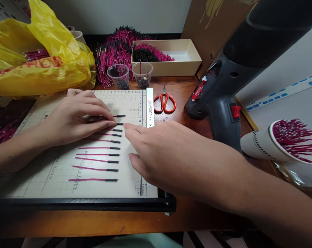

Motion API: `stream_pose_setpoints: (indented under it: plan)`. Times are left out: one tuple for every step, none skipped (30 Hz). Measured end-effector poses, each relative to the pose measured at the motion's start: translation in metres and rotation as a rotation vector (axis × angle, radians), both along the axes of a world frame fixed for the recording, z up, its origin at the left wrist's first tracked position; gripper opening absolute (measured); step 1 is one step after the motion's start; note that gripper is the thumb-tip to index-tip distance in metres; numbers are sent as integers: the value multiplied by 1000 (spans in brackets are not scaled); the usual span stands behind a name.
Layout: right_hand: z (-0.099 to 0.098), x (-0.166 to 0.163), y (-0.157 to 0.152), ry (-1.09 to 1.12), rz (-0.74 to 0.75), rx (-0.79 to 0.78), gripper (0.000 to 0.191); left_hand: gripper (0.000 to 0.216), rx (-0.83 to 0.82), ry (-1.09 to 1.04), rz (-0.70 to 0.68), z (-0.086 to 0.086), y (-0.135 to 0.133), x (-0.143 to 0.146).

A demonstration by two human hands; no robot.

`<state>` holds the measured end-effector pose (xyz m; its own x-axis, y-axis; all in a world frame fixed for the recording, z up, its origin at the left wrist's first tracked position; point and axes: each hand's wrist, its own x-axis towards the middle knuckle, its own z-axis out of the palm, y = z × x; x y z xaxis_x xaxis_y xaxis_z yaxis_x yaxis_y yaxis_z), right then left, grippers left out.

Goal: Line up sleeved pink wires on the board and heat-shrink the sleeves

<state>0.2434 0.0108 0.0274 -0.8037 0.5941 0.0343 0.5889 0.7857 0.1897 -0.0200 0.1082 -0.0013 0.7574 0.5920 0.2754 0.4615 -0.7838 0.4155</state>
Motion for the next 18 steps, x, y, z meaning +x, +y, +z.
stream_pose_setpoints:
  plan:
    - [0, 1, 0, 3, -10, -4, 43, 28, -12, 1, -2, 0, 0, 0]
    - [-1, 1, 1, 11, -16, -5, 45, 28, -22, 1, -4, 1, 0, 0]
    - [-1, 2, 1, 17, -17, -10, 46, 28, -31, 4, -1, 1, 0, 0]
    - [-1, 2, 1, 23, -18, -12, 46, 28, -35, 5, 0, 1, 0, 0]
    - [-1, 2, 1, 29, -16, -13, 46, 28, -34, 3, 1, 1, 0, 0]
    - [-1, 3, 0, 36, -12, -9, 45, 28, -33, 2, 1, 1, 0, 0]
    - [-2, 3, 0, 39, -10, -3, 45, 28, -31, 2, 2, 1, 0, 0]
    - [-2, 4, -1, 35, -11, -2, 44, 28, -30, 4, 3, 1, 0, 0]
    - [-2, 5, -1, 35, -9, 2, 44, 29, -32, 10, 5, 1, 0, 0]
    - [-3, 6, -2, 35, -9, 3, 45, 30, -34, 17, 7, 1, 0, 0]
    - [-4, 8, -2, 35, -14, -1, 45, 30, -37, 25, 9, 1, 0, 0]
    - [-5, 9, -2, 39, -18, -4, 46, 30, -38, 30, 10, 1, 0, 0]
    - [-6, 10, -2, 46, -24, -9, 46, 30, -36, 32, 11, 1, 0, 0]
    - [-6, 10, -2, 54, -30, -16, 45, 29, -32, 32, 10, 2, 0, 0]
    - [-7, 11, -2, 58, -39, -24, 45, 28, -26, 31, 8, 2, 0, 0]
    - [-6, 10, -1, 61, -48, -33, 44, 28, -16, 28, 11, 2, -1, 0]
    - [-6, 10, 0, 58, -54, -46, 43, 28, -3, 24, 20, 2, -1, 1]
    - [-4, 8, 1, 51, -60, -67, 43, 28, 12, 17, 39, 3, -2, 1]
